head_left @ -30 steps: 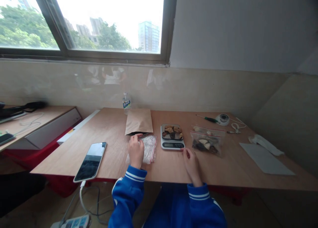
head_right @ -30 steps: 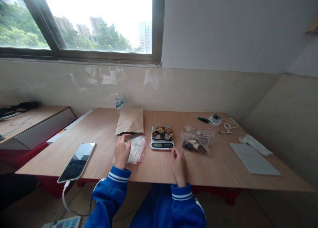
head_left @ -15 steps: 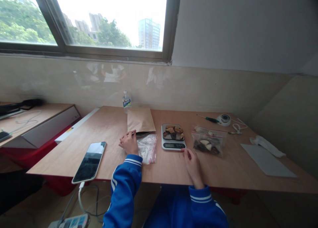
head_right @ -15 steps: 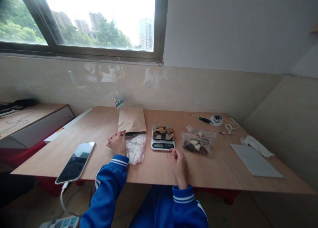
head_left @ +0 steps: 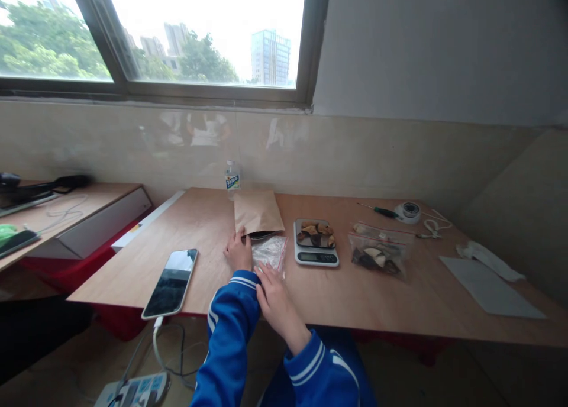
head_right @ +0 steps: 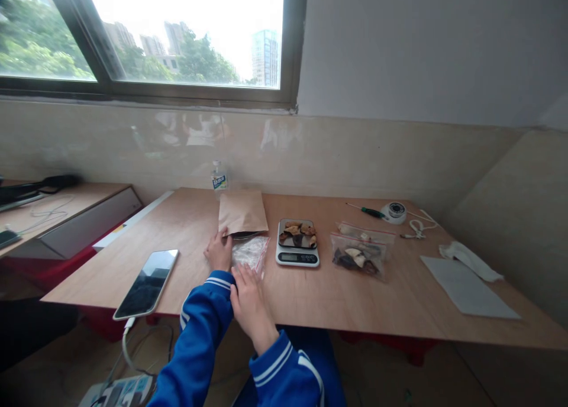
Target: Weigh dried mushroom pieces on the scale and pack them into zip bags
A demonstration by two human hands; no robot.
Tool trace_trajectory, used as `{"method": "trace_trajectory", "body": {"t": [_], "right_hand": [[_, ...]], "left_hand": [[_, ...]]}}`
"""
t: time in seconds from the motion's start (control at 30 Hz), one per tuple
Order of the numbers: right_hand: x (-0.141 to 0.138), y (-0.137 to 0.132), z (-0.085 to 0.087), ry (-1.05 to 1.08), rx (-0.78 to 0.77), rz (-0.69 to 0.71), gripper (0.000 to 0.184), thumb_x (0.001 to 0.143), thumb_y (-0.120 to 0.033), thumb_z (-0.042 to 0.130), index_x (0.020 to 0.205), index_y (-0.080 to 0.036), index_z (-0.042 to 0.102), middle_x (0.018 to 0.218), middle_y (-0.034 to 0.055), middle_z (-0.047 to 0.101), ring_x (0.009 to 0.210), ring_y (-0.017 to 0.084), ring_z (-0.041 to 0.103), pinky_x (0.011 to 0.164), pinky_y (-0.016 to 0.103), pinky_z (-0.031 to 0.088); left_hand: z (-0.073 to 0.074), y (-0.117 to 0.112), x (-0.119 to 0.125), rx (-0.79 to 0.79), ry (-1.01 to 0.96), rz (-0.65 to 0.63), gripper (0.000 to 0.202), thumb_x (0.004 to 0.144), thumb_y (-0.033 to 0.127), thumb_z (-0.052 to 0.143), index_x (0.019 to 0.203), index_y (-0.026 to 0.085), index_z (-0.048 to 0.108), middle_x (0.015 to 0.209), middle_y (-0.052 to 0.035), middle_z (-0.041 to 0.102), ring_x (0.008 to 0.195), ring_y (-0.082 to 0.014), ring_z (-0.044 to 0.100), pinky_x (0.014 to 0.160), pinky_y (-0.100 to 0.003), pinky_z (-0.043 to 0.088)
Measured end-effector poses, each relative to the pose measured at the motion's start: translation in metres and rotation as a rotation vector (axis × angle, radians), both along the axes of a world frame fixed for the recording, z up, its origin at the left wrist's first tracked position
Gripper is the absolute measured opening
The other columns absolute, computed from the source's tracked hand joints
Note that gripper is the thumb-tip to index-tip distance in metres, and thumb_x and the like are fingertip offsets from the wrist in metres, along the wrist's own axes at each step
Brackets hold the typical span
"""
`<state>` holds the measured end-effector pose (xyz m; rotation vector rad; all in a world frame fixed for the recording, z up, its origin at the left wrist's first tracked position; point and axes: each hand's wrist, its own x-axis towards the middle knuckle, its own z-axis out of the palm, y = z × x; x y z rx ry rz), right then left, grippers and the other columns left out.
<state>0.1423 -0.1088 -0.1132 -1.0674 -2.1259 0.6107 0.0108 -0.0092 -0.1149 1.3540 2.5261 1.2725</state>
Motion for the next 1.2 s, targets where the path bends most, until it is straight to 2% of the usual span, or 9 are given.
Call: {"method": "trace_trajectory", "body": {"t": [0.07,0.27,0.4,0.53,0.67,0.77,0.87,1.0,1.2], "right_hand": [[-0.004,-0.002,-0.008,-0.050,-0.035,-0.042,0.044,0.094,-0.026,0.034,0.135,-0.013,0.046,0.138,0.0122,0.049,0.131,0.024,0.039,0.109,0.046,0.033],[-0.002,-0.006,-0.010,-0.119,-0.021,-0.126,0.042,0.096,-0.030,0.033,0.131,-0.014,0.050,0.135,0.0110,0.052,0.129,0.025,0.043,0.107,0.045,0.036],[-0.003,-0.007,-0.008,-0.107,0.031,-0.127,0.039,0.095,-0.028,0.036,0.126,-0.013,0.054,0.131,0.0124,0.055,0.127,0.025,0.046,0.106,0.044,0.038],[-0.001,-0.009,-0.010,-0.060,0.085,-0.126,0.037,0.094,-0.027,0.039,0.125,-0.016,0.054,0.127,0.0118,0.058,0.125,0.025,0.048,0.104,0.045,0.040],[0.002,-0.013,-0.010,0.068,0.140,-0.152,0.040,0.092,-0.021,0.038,0.131,-0.018,0.046,0.136,0.0120,0.049,0.129,0.023,0.042,0.104,0.043,0.041],[0.003,-0.007,-0.002,0.192,0.204,-0.204,0.046,0.091,-0.014,0.034,0.137,-0.016,0.038,0.146,0.0127,0.034,0.137,0.021,0.030,0.107,0.042,0.038],[-0.001,0.010,0.011,0.151,0.265,-0.187,0.046,0.091,-0.014,0.034,0.136,-0.010,0.038,0.145,0.0148,0.036,0.138,0.022,0.026,0.110,0.044,0.033],[-0.009,0.030,0.018,-0.036,0.283,-0.132,0.038,0.092,-0.015,0.033,0.123,-0.009,0.054,0.125,0.0152,0.058,0.126,0.025,0.045,0.110,0.048,0.031],[-0.023,0.050,0.012,-0.231,0.180,-0.228,0.034,0.083,-0.002,0.037,0.102,-0.012,0.064,0.098,0.0153,0.068,0.093,0.026,0.062,0.087,0.039,0.048]], "left_hand": [[0.001,-0.001,-0.002,0.053,-0.009,-0.011,0.027,0.087,0.029,0.049,0.109,0.024,0.064,0.114,-0.0097,0.063,0.107,-0.0259,0.057,0.090,-0.041,0.041],[0.008,-0.009,0.003,0.412,0.149,0.126,0.025,0.088,0.037,0.050,0.098,0.024,0.069,0.129,-0.0076,0.056,0.111,-0.0248,0.054,0.092,-0.038,0.037],[0.007,-0.016,0.006,0.541,0.220,0.027,0.022,0.087,0.035,0.052,0.093,0.022,0.068,0.112,-0.0087,0.064,0.105,-0.0221,0.058,0.091,-0.036,0.037],[0.004,-0.022,0.008,0.565,0.200,-0.095,0.017,0.083,0.034,0.054,0.084,0.021,0.066,0.093,-0.0080,0.067,0.090,-0.0204,0.061,0.084,-0.035,0.041],[0.001,-0.026,0.008,0.563,0.183,-0.088,0.016,0.081,0.034,0.053,0.079,0.021,0.062,0.088,-0.0073,0.066,0.085,-0.0198,0.061,0.082,-0.035,0.041],[-0.001,-0.027,0.008,0.543,0.183,-0.085,0.019,0.082,0.036,0.050,0.076,0.021,0.059,0.081,-0.0069,0.065,0.082,-0.0209,0.059,0.083,-0.038,0.039],[-0.002,-0.027,0.008,0.529,0.174,-0.100,0.021,0.083,0.037,0.047,0.077,0.021,0.057,0.075,-0.0062,0.062,0.076,-0.0208,0.058,0.082,-0.039,0.038],[-0.002,-0.025,0.008,0.560,0.171,-0.079,0.022,0.085,0.036,0.043,0.075,0.020,0.054,0.070,-0.0051,0.058,0.070,-0.0199,0.055,0.078,-0.038,0.037],[-0.006,-0.023,0.007,0.552,0.197,-0.102,0.025,0.085,0.037,0.043,0.068,0.021,0.049,0.064,-0.0029,0.055,0.065,-0.0189,0.054,0.074,-0.036,0.037]]}}
